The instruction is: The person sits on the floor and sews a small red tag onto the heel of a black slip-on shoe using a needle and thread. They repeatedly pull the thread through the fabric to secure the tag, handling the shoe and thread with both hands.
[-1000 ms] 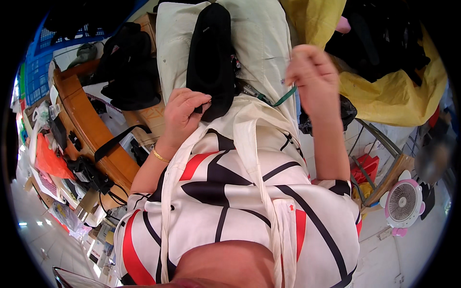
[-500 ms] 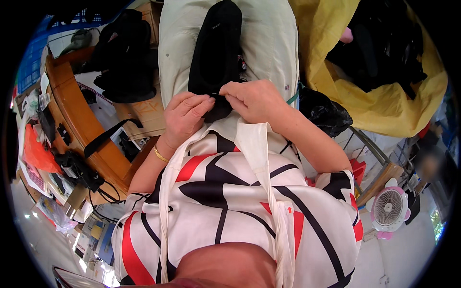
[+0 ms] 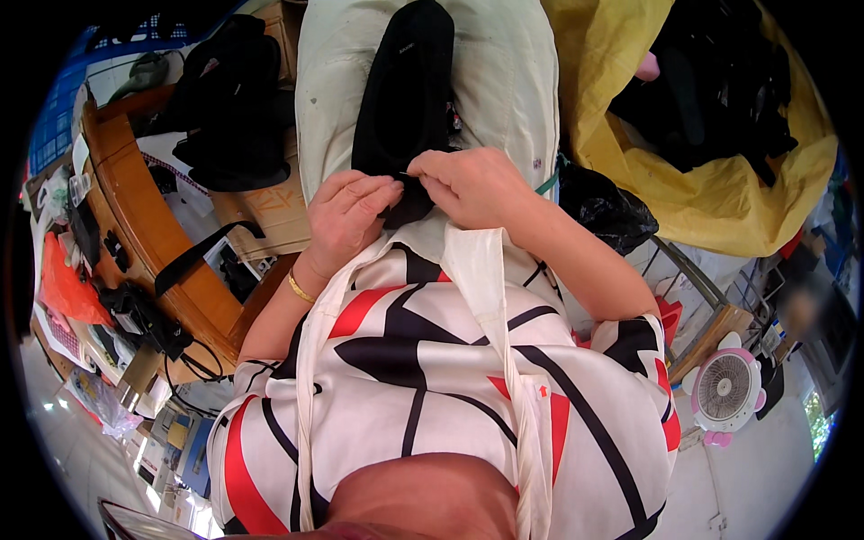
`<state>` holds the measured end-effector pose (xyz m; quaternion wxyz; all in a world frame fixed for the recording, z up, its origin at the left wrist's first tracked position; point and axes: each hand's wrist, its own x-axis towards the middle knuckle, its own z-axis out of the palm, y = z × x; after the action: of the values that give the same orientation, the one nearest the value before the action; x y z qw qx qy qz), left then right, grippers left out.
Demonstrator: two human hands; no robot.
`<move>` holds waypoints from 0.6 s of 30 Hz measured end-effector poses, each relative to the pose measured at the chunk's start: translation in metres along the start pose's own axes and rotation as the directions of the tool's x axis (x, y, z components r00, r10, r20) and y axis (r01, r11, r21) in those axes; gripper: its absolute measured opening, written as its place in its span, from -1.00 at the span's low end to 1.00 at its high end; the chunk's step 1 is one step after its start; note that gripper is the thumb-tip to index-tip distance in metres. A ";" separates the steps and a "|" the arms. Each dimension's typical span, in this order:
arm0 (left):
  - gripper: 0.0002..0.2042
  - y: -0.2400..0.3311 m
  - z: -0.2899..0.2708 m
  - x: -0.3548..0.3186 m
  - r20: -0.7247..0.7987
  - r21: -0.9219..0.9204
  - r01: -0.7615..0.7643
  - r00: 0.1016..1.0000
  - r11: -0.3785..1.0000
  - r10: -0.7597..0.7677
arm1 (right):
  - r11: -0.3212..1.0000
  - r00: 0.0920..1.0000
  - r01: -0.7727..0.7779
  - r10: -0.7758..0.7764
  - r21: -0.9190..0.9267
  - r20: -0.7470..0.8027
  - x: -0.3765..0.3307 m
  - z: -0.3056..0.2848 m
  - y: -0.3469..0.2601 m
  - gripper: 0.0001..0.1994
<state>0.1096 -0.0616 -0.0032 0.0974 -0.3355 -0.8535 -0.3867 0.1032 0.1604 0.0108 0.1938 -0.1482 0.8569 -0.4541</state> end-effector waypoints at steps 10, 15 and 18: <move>-0.73 0.003 0.004 -0.003 -0.003 0.022 0.034 0.999 0.999 -0.033 | 0.971 0.985 -0.172 0.165 0.167 0.057 0.014 0.006 -0.015 -0.92; -0.74 0.007 -0.002 -0.001 0.054 0.092 0.000 0.999 0.996 -0.005 | 0.998 0.993 -0.064 0.060 0.030 0.100 0.024 0.001 -0.018 -0.92; -0.74 0.007 -0.004 0.002 0.010 0.116 -0.021 1.000 0.993 0.020 | 0.990 0.999 0.044 -0.042 -0.134 0.011 0.031 -0.010 -0.026 -0.91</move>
<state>0.1123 -0.0601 0.0051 0.1173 -0.3398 -0.8714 -0.3338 0.0734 0.1404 0.0321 0.1772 -0.1813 0.8813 -0.3989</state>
